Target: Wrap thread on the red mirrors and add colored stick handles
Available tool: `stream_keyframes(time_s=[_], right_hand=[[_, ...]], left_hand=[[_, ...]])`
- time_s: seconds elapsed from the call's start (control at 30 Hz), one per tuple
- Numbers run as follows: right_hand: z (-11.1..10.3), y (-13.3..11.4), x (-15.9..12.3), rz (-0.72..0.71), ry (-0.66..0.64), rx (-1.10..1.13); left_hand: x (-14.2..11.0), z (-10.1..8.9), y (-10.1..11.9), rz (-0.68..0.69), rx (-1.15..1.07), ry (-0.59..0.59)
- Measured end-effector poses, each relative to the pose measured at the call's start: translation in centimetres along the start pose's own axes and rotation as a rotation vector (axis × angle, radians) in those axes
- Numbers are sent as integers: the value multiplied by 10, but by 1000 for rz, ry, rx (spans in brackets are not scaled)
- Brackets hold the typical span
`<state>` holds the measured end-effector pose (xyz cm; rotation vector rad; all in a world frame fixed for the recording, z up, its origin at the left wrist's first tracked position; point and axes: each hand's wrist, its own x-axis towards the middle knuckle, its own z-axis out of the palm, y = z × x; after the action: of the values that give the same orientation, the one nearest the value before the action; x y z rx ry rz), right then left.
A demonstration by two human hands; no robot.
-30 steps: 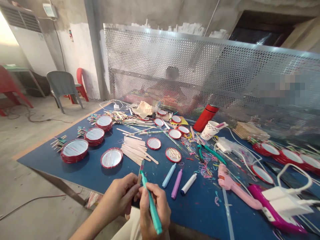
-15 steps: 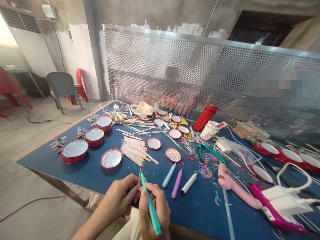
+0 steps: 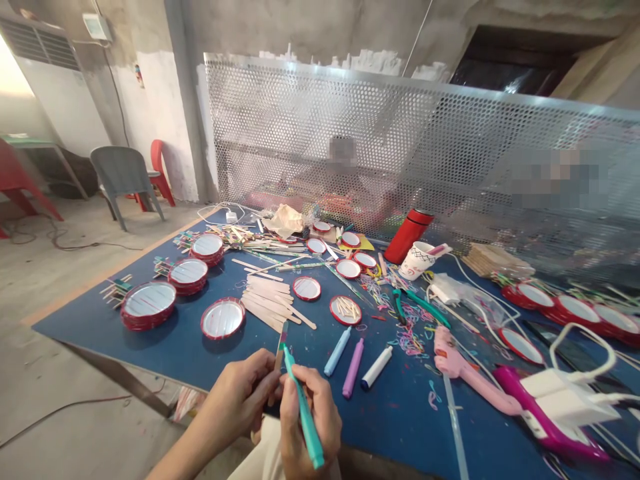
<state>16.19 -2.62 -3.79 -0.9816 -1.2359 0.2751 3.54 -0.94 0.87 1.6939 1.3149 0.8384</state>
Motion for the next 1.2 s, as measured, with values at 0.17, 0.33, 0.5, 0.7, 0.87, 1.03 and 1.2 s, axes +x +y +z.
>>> stream_keyframes(time_s=[0.17,0.33,0.5,0.7,0.87,1.03,1.2], right_hand=[[4,-5,-2,111,41,12],[6,-9,0,77,43,28],[9,-16,-2,191,100,44],[5,-10,-7,191,72,-16],[5,-9,-6,169,74,25],[4,-9,-7,163,62,8],[4,-10,-7,159,80,13]], left_hand=[[-1,1,0,15,19,28],[-1,-1,1,17,28,27],[-2,-1,2,1,21,20],[-3,0,1,18,22,42],[-2,0,1,-3,1,25],[-3,0,1,10,28,52],[-4,1,0,6,20,42]])
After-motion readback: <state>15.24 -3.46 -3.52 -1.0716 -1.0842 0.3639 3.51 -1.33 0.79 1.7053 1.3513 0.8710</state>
